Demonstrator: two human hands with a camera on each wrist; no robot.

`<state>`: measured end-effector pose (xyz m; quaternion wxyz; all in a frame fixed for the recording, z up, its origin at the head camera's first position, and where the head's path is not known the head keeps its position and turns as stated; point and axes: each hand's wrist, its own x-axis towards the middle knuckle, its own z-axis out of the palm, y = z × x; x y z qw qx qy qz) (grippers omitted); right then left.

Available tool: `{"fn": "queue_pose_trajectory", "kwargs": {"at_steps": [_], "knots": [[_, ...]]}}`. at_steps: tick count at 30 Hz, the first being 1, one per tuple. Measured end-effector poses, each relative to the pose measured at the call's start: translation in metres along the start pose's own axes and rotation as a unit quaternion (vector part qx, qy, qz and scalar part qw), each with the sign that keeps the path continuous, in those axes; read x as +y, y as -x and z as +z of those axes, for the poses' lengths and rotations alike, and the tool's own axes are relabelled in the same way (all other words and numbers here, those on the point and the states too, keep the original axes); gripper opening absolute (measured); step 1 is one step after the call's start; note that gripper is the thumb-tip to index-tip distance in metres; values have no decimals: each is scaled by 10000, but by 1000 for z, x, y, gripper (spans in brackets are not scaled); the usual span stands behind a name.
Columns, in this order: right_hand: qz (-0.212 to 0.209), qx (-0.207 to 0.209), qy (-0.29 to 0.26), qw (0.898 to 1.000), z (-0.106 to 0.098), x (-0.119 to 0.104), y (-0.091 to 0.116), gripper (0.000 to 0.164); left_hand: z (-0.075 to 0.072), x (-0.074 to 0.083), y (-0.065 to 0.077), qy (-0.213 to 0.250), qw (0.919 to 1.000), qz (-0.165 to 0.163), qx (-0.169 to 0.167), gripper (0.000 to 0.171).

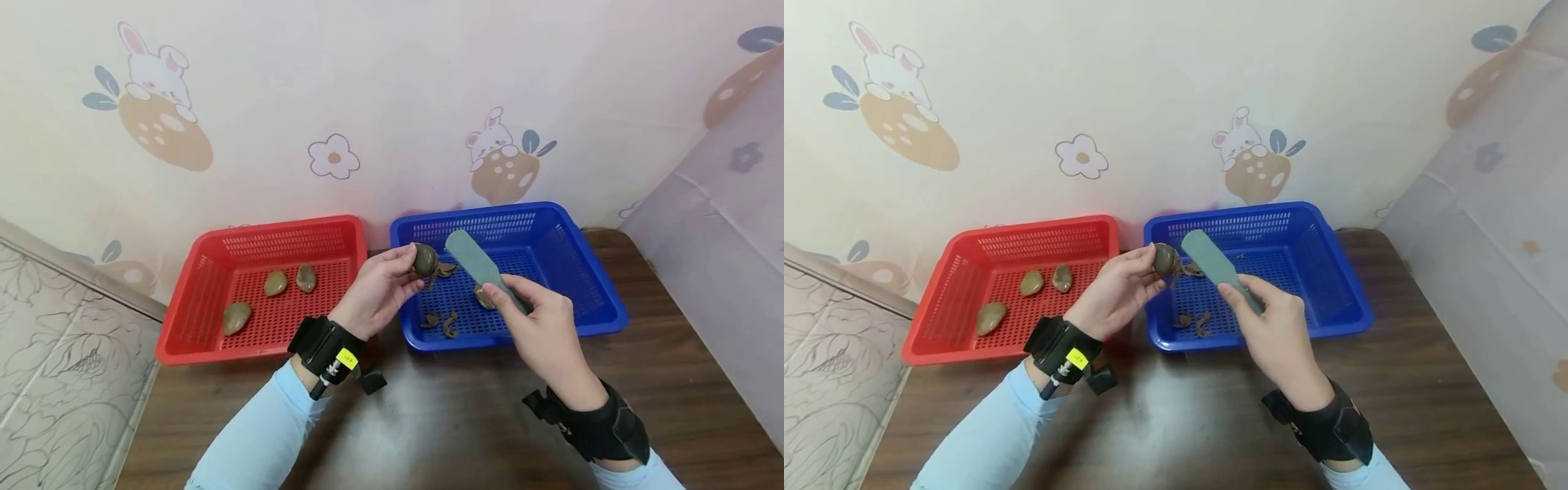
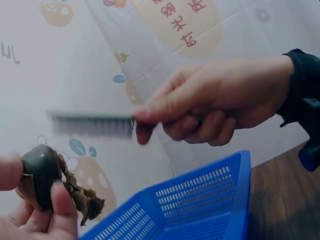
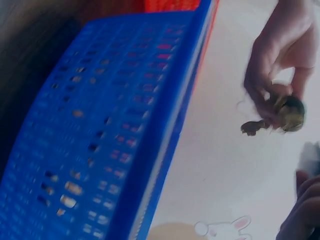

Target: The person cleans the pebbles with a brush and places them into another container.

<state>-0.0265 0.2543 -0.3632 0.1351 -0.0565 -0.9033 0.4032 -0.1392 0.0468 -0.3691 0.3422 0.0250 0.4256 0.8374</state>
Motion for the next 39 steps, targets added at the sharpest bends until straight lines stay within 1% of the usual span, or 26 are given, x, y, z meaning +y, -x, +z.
{"fn": "queue_pose_trajectory", "kwargs": {"at_steps": [3,7,11,14,17,20,23,27,30,32,34,37,39], "knots": [[-207,-236,-317,9990,2,-3,2,25,0,0,-2,289,9994,73,-167,39],[-199,-464,-437,9978,6,-6,2,26,2,0,-3,487,9981,124,-365,38],[-103,-538,-383,9978,8,-6,2,30,3,0,-4,474,9982,100,-343,35],[-96,-593,-374,9975,9,-6,2,31,4,0,-3,338,9988,47,-349,33],[-98,-662,-377,9970,10,-5,3,31,5,1,-2,226,9987,-72,-449,31],[-116,-748,-354,9965,9,-3,2,32,6,1,-2,291,9980,-226,-504,31],[-91,-672,-270,9973,7,0,0,34,6,1,-1,395,9979,-336,-394,31],[96,-401,-9,9991,-1,3,-1,36,8,1,-1,199,9990,-311,-243,29],[144,-197,64,9997,-6,2,1,36,8,1,0,56,9993,-232,-273,30],[105,-112,-19,9999,-7,0,2,33,8,1,1,133,9991,-229,-338,33],[25,-149,-129,9998,-6,-3,4,31,7,1,2,281,9984,-247,-429,36],[-7,-411,-280,9988,0,-6,4,32,7,1,3,471,9970,-238,-572,38],[35,-512,-277,9983,2,-6,3,34,7,0,2,577,9964,-211,-578,37]]}}
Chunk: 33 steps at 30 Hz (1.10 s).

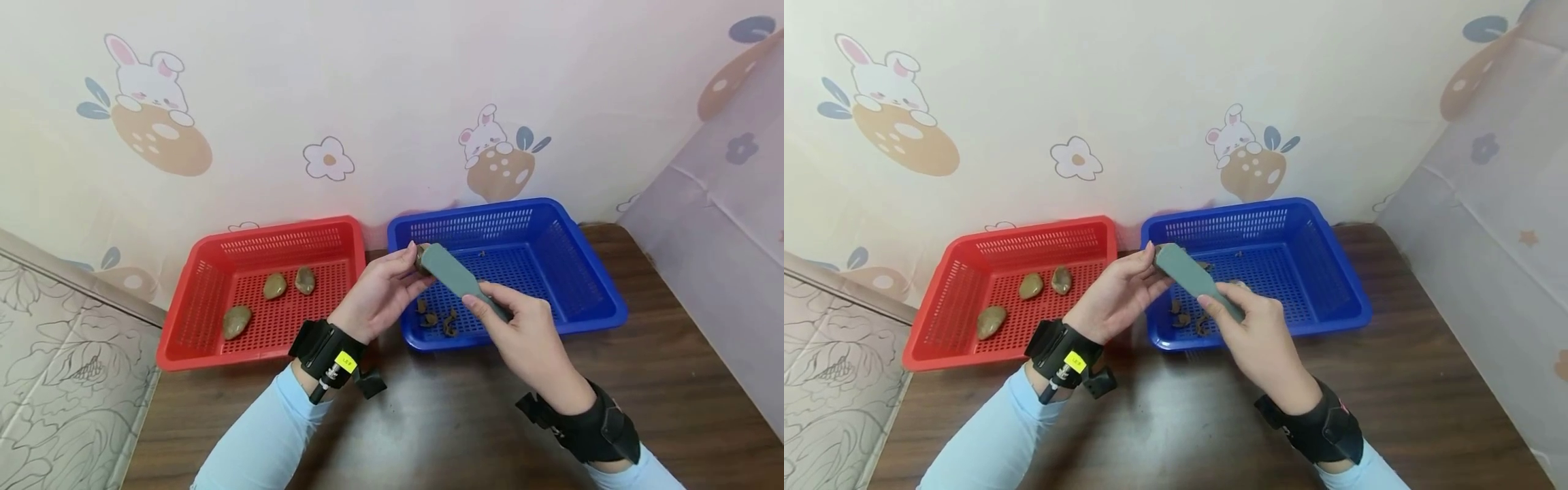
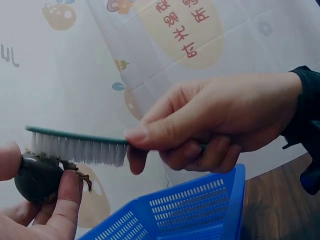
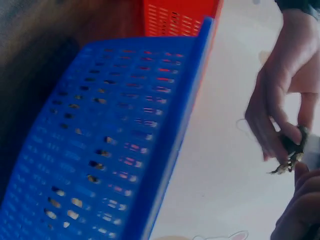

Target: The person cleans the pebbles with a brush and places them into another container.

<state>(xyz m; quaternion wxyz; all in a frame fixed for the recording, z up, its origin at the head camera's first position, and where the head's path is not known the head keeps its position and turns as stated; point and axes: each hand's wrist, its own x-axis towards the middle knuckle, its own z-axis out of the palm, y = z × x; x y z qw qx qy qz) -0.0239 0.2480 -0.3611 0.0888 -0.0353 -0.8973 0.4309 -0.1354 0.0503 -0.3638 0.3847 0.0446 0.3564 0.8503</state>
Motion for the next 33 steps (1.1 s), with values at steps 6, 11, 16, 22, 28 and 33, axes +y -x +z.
{"fn": "queue_pose_trajectory", "kwargs": {"at_steps": [6,11,16,22,28,33], "knots": [[247,283,460,9982,-3,2,-2,42,-3,-2,-1,-216,9976,46,664,27],[133,201,290,9993,-5,-2,1,39,-4,-2,-2,-241,9956,58,908,24],[113,-12,239,9997,3,-2,0,41,0,-2,-2,37,9969,230,755,29],[223,401,572,9973,-1,4,-1,45,0,-2,-2,39,9947,398,944,28],[-97,70,318,9994,4,0,-1,41,1,-1,0,35,9952,341,921,36],[-68,362,438,9984,6,0,-6,41,1,-1,3,-142,9955,274,899,36]]}}
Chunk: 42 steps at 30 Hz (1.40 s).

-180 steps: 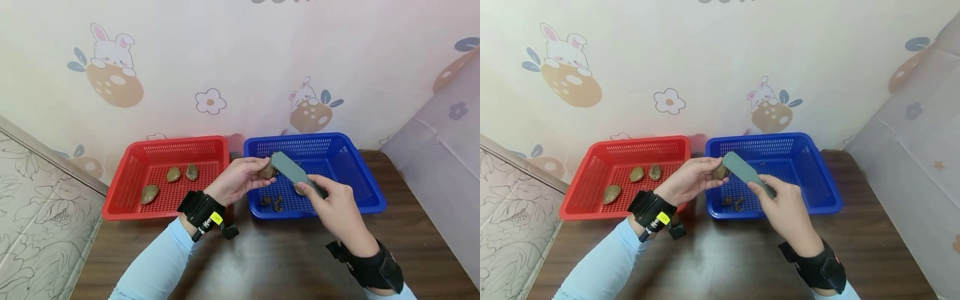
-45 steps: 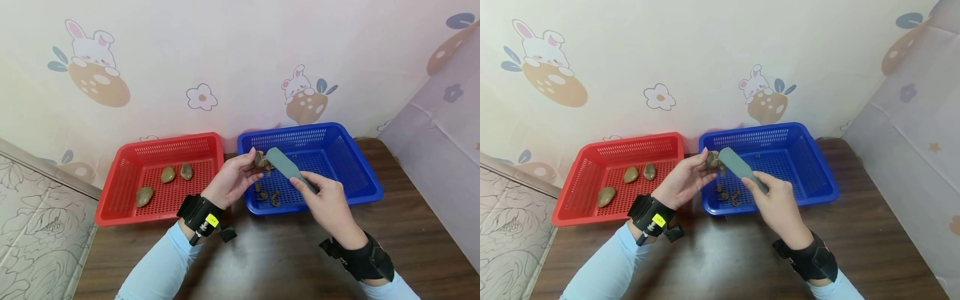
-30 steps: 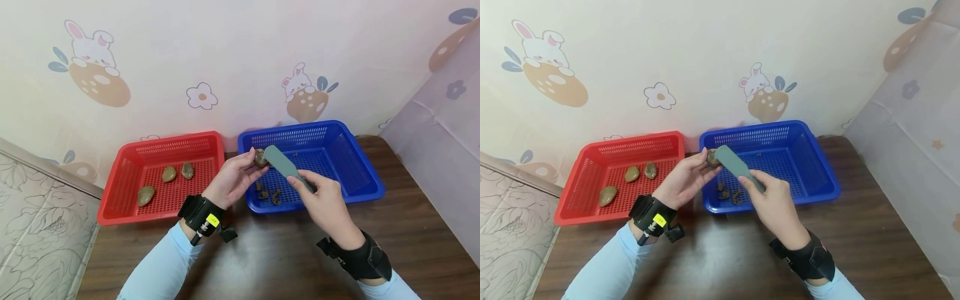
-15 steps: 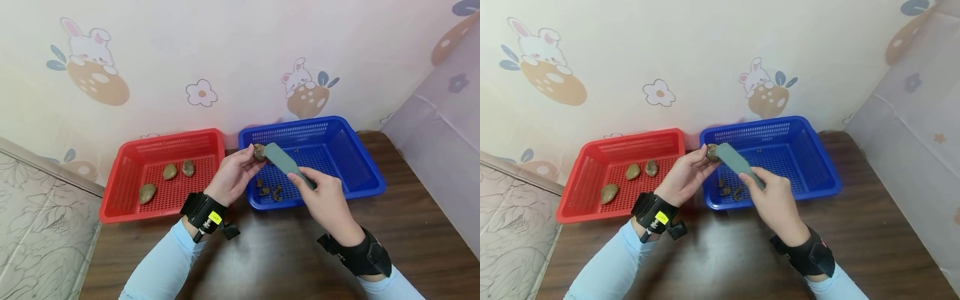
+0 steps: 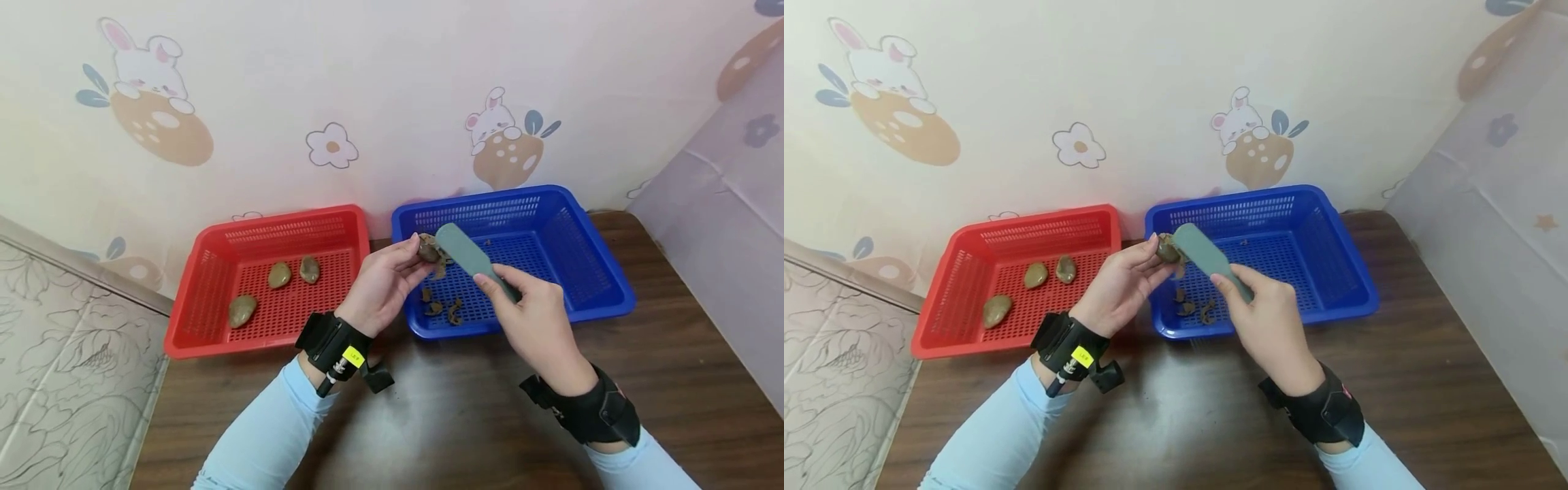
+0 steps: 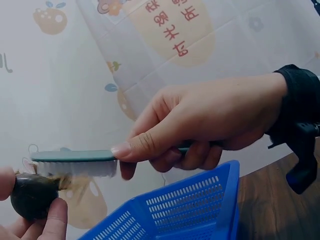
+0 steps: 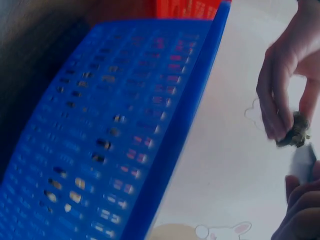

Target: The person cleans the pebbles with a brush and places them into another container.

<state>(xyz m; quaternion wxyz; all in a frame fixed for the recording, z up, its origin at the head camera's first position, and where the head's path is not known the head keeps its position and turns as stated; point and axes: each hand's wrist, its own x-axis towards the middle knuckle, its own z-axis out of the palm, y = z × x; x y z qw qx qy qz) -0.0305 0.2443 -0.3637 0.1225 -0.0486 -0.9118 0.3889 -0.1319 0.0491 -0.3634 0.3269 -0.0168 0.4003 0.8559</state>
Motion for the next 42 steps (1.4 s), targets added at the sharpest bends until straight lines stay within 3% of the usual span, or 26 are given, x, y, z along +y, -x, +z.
{"fn": "queue_pose_trajectory", "kwargs": {"at_steps": [4,11,17,23,30,35,42], "knots": [[14,182,-13,9998,-3,0,-2,40,-1,1,1,-32,10000,18,-50,36],[-6,-383,-170,9991,-4,-3,-1,41,1,3,1,-232,9995,56,-189,37],[137,-30,65,9999,-9,-5,-4,43,-1,3,2,-250,9994,-13,-232,37],[-20,-294,-175,9994,-6,-7,-4,39,2,4,2,-341,9986,-57,-394,36],[251,24,99,9996,-10,-3,-5,44,2,5,2,-465,9976,-45,-513,37],[96,-160,-217,9996,-9,-4,-4,39,1,5,1,-460,9974,-6,-555,35],[408,-108,189,9989,-9,4,-4,47,1,5,1,-332,9981,-65,-522,37]]}}
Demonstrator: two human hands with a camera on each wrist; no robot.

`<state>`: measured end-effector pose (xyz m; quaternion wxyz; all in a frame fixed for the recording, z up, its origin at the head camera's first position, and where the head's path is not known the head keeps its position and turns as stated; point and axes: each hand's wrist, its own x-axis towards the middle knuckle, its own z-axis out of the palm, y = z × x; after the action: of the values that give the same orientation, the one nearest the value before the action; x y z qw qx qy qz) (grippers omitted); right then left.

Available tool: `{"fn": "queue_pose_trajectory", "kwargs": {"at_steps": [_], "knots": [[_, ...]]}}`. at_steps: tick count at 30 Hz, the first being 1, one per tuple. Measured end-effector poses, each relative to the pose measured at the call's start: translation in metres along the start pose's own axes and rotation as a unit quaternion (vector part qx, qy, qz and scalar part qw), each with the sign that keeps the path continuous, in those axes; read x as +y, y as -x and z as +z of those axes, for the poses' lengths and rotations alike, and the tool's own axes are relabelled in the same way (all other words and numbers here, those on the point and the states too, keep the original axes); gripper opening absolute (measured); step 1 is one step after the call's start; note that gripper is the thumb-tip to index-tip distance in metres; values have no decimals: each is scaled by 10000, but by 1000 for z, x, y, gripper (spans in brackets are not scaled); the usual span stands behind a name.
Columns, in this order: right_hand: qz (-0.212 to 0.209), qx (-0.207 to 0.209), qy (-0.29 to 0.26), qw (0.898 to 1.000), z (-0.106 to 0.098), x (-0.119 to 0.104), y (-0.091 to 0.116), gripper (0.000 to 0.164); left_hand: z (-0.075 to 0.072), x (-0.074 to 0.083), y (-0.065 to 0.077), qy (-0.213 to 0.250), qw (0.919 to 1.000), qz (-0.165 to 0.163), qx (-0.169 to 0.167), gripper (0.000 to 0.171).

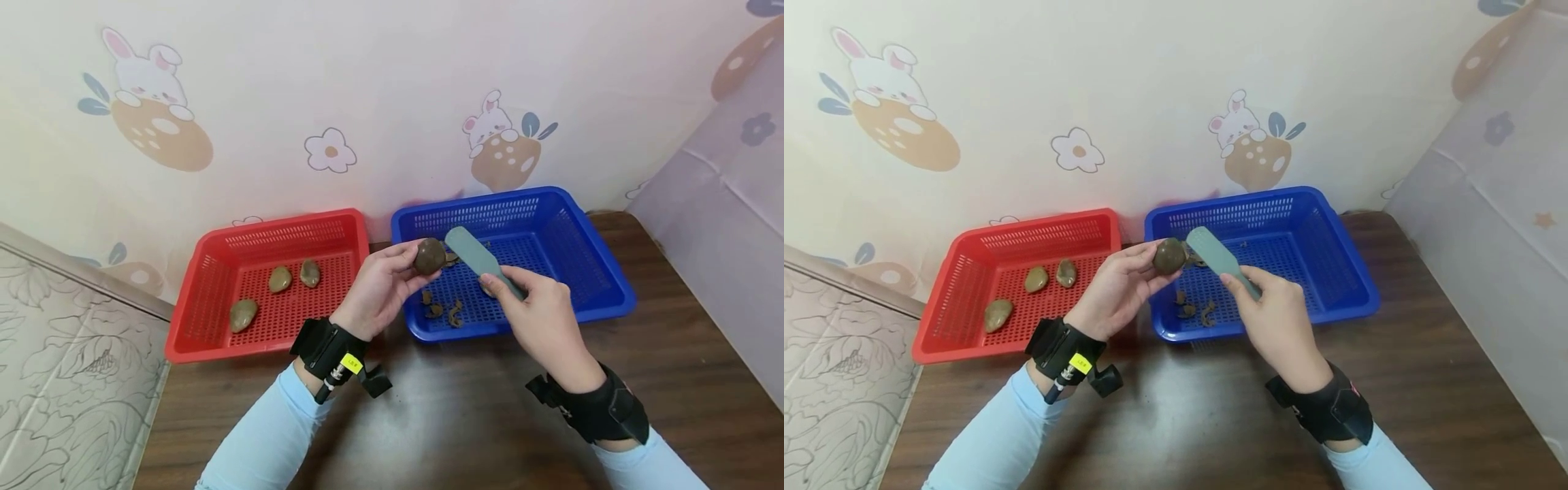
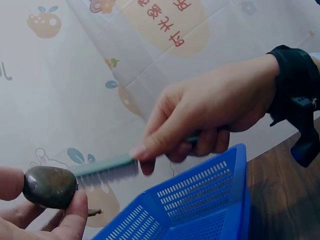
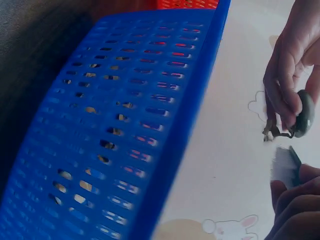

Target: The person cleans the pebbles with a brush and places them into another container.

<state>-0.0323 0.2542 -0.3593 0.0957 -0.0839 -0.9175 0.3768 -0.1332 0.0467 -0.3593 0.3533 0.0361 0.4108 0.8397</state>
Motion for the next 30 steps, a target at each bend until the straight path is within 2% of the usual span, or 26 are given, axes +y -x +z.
{"fn": "queue_pose_trajectory", "kwargs": {"at_steps": [4,9,14,18,24,30], "knots": [[-117,87,-243,9996,0,-2,2,42,-1,0,0,37,10000,-48,56,36],[-296,-131,-451,9985,6,-4,1,39,-1,-1,-1,-100,9999,-13,37,34],[-166,85,-263,9995,3,0,2,42,-1,-2,-1,-71,9991,-97,396,34],[-290,73,-477,9984,1,0,4,37,-2,-1,0,-124,9982,-37,590,36],[-350,-351,-773,9958,9,-1,4,37,1,0,-1,144,9986,130,496,37],[-237,-375,-654,9969,12,0,3,39,0,-2,-2,257,9989,-11,385,35]]}}
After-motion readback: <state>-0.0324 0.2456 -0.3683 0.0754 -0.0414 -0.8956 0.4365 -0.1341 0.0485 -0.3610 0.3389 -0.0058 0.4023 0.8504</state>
